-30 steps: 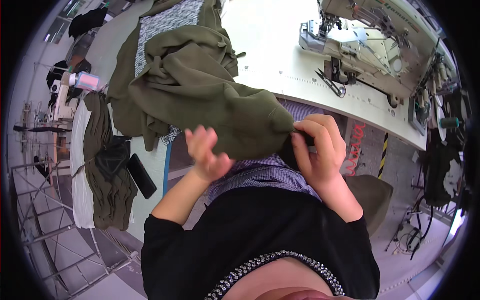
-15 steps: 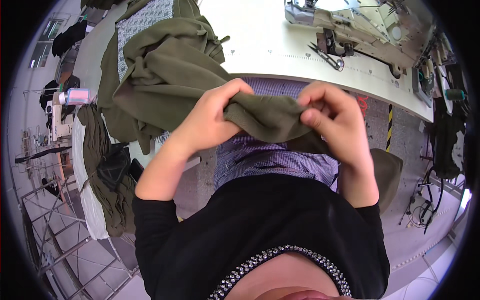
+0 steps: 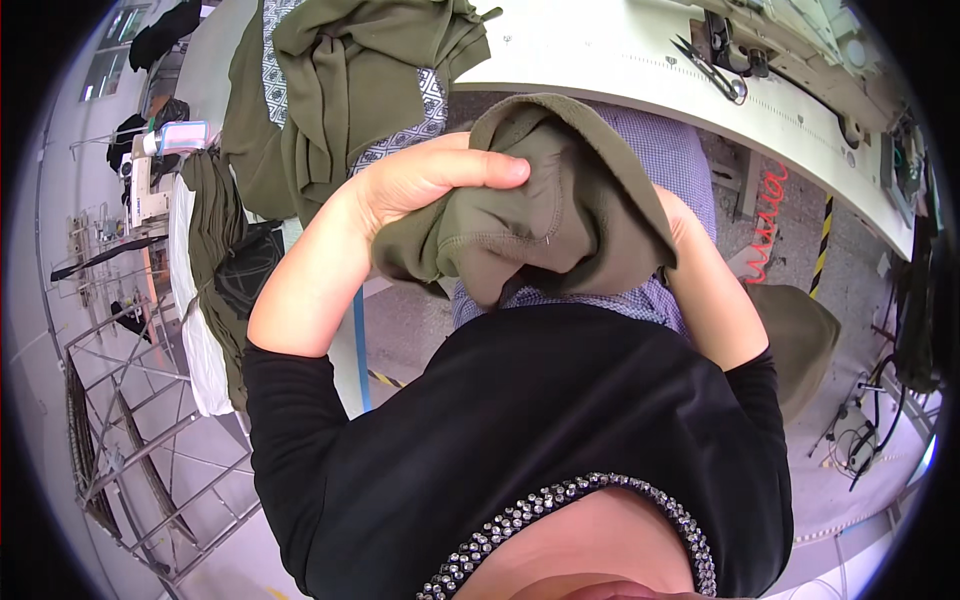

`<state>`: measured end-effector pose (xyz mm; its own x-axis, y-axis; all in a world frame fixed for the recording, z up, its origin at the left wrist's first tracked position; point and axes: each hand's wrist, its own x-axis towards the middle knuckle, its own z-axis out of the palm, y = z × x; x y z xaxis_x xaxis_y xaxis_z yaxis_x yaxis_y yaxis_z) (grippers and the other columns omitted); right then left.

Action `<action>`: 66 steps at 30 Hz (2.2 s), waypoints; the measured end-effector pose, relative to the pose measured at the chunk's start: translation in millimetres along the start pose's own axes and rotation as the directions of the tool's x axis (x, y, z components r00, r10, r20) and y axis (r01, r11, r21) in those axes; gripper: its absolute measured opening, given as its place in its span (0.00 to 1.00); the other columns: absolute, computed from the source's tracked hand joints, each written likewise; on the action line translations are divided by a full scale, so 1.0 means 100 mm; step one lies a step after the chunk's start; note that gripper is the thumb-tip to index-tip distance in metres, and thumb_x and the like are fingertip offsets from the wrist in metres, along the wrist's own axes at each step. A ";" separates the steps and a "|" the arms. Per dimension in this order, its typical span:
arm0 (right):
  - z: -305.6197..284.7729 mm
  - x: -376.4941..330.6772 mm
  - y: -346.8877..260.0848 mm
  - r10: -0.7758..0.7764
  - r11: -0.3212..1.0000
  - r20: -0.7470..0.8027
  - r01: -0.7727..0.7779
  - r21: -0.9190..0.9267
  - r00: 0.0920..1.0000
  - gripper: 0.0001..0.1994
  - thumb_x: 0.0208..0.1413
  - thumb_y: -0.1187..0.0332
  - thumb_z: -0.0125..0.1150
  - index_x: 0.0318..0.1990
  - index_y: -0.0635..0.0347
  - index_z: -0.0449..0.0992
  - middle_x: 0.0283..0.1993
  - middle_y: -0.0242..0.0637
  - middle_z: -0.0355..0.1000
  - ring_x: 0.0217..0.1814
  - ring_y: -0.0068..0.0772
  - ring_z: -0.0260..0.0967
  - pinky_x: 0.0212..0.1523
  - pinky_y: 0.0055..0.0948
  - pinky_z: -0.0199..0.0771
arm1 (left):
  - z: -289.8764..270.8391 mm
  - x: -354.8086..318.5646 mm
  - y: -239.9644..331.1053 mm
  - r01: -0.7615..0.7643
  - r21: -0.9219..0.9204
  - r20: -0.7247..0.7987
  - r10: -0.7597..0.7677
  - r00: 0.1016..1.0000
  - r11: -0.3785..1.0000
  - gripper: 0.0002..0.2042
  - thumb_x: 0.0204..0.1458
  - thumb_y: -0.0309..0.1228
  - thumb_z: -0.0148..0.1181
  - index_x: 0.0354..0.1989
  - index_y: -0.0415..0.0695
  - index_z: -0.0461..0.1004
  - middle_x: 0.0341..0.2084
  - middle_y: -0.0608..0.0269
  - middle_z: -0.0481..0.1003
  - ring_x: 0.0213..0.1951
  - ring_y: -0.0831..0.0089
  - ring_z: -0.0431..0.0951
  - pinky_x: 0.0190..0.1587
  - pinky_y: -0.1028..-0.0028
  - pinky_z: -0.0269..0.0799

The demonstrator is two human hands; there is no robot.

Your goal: Hand sewing a piece of fabric while sitting at a sewing workstation.

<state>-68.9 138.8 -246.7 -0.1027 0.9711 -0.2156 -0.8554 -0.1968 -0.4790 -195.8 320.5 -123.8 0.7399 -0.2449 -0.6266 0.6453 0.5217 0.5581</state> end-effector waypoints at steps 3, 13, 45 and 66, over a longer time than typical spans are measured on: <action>0.02 0.00 0.08 0.005 0.990 0.130 -0.024 0.142 0.991 0.21 0.61 0.70 0.51 0.60 0.66 0.62 0.61 0.42 0.63 0.61 0.30 0.63 0.63 0.26 0.62 | -0.05 0.02 -0.04 0.025 -0.063 -0.012 -0.026 1.000 0.998 0.23 0.54 0.32 0.60 0.55 0.33 0.66 0.47 0.54 0.74 0.47 0.67 0.77 0.49 0.69 0.75; 0.62 -0.10 0.14 -0.178 0.970 0.062 0.185 -0.156 0.982 0.25 0.64 0.65 0.47 0.65 0.65 0.54 0.65 0.43 0.57 0.66 0.32 0.59 0.66 0.27 0.60 | -0.06 0.10 -0.12 -0.019 0.219 -0.134 0.049 0.990 0.976 0.26 0.55 0.35 0.60 0.58 0.32 0.64 0.50 0.56 0.72 0.51 0.71 0.73 0.55 0.72 0.69; 0.03 -0.50 0.60 -0.064 0.977 -0.494 -0.046 -0.208 0.867 0.26 0.67 0.64 0.41 0.69 0.62 0.47 0.69 0.41 0.51 0.70 0.30 0.49 0.67 0.25 0.53 | 0.02 0.27 -0.34 -0.095 0.299 -0.034 0.110 0.993 0.950 0.29 0.41 0.27 0.71 0.52 0.31 0.67 0.41 0.56 0.76 0.42 0.73 0.77 0.47 0.75 0.73; 0.00 -0.39 0.41 -0.117 0.992 -0.409 0.129 0.002 0.905 0.19 0.63 0.66 0.49 0.56 0.71 0.65 0.52 0.43 0.68 0.50 0.29 0.68 0.53 0.25 0.69 | 0.01 0.31 -0.38 -0.133 0.271 -0.001 0.138 0.990 0.953 0.24 0.44 0.28 0.69 0.50 0.34 0.70 0.40 0.59 0.77 0.42 0.75 0.77 0.48 0.75 0.73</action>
<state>-100.0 93.0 -258.2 0.2146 0.8463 -0.4876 -0.8625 -0.0701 -0.5012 -196.9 292.2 -164.1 0.8218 -0.1699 -0.5439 0.5685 0.3083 0.7627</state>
